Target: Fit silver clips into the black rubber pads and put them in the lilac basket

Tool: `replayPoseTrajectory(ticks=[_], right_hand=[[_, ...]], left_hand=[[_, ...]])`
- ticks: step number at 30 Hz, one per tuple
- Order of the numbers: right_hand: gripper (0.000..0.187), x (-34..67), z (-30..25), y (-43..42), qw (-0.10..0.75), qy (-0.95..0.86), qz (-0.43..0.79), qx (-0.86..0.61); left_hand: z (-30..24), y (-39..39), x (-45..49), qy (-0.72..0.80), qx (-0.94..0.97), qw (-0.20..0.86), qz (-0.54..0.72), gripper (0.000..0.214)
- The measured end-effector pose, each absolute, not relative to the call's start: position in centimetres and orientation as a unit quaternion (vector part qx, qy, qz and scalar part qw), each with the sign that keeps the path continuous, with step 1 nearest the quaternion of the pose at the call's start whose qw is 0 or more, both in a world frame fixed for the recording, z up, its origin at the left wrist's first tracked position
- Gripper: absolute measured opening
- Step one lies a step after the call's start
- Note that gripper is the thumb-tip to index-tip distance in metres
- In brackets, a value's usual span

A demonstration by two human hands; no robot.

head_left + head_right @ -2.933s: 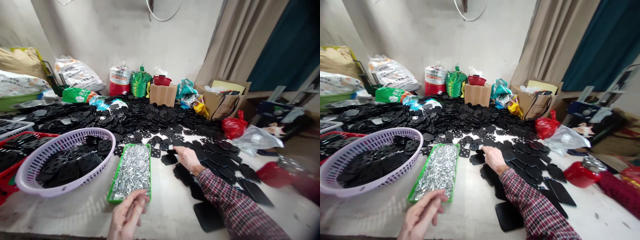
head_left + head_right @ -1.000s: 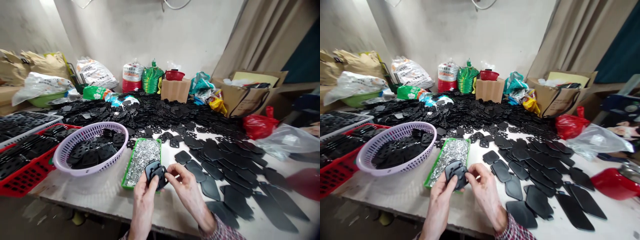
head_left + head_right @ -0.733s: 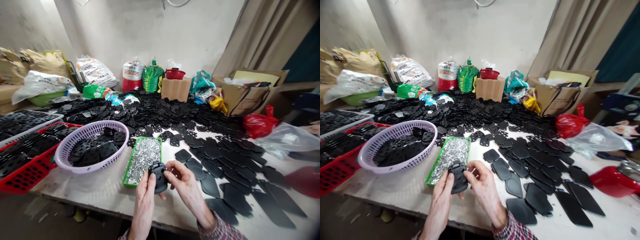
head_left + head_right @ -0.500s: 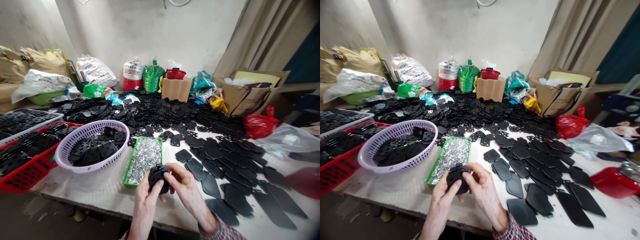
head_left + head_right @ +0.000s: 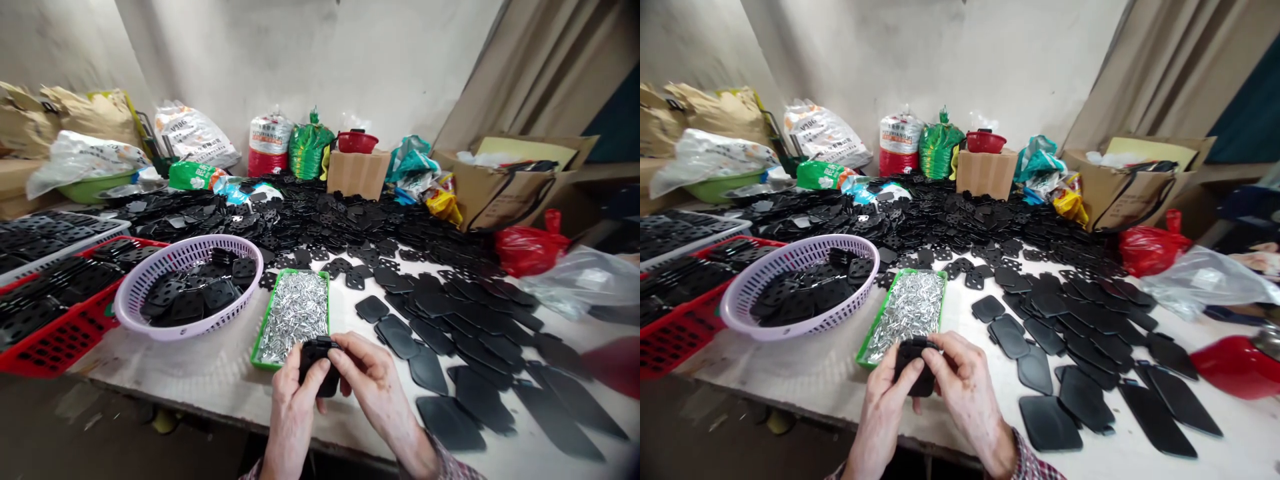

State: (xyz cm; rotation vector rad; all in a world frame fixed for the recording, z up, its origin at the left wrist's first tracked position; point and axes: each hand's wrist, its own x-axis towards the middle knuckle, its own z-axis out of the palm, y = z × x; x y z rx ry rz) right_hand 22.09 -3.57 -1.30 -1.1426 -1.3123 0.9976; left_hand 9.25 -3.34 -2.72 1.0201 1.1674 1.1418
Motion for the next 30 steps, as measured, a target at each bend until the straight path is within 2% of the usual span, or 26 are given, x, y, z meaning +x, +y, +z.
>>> replayPoseTrajectory(ticks=[3, 7, 10, 12, 14, 16, 18, 22, 26, 30], right_hand=[[0.027, 21.9, -1.4, -3.4, 0.525, -0.557, 0.403, -0.500], [0.031, 22.2, -1.6, -2.2, 0.510, -0.559, 0.439, -0.484], [0.027, 22.7, -1.3, -0.2, 0.473, -0.632, 0.360, -0.497], [0.018, 22.5, -1.0, 1.1, 0.389, -0.726, 0.239, -0.514], [0.018, 21.5, -1.0, 2.2, 0.264, -0.808, 0.129, -0.510], [0.019, 20.2, -1.4, 2.8, 0.165, -0.850, 0.060, -0.497], [0.021, 19.2, -2.1, 3.0, 0.114, -0.861, 0.024, -0.495], [0.029, 19.6, -4.1, 3.5, 0.112, -0.862, -0.009, -0.495], [0.026, 21.2, -5.7, 4.8, 0.175, -0.882, -0.022, -0.437], [0.022, 21.3, -6.5, 5.3, 0.195, -0.895, -0.036, -0.399]], left_hand=[[-2.8, -3.5, 9.2, 0.504, 0.438, 0.572, 0.476, 0.034], [-3.5, -3.0, 7.8, 0.521, 0.423, 0.547, 0.502, 0.038], [-3.7, -2.1, 5.9, 0.533, 0.352, 0.504, 0.581, 0.038], [-3.5, -1.5, 4.8, 0.484, 0.321, 0.524, 0.623, 0.035], [-3.1, -1.3, 4.3, 0.447, 0.299, 0.549, 0.640, 0.033], [-2.8, -1.5, 4.3, 0.443, 0.285, 0.566, 0.634, 0.032], [-2.7, -1.7, 4.6, 0.431, 0.285, 0.588, 0.622, 0.030], [-2.9, -1.2, 4.8, 0.428, 0.281, 0.582, 0.631, 0.034], [-3.5, -0.6, 4.7, 0.439, 0.296, 0.575, 0.624, 0.040], [-4.0, -0.6, 5.1, 0.435, 0.328, 0.590, 0.596, 0.041]])
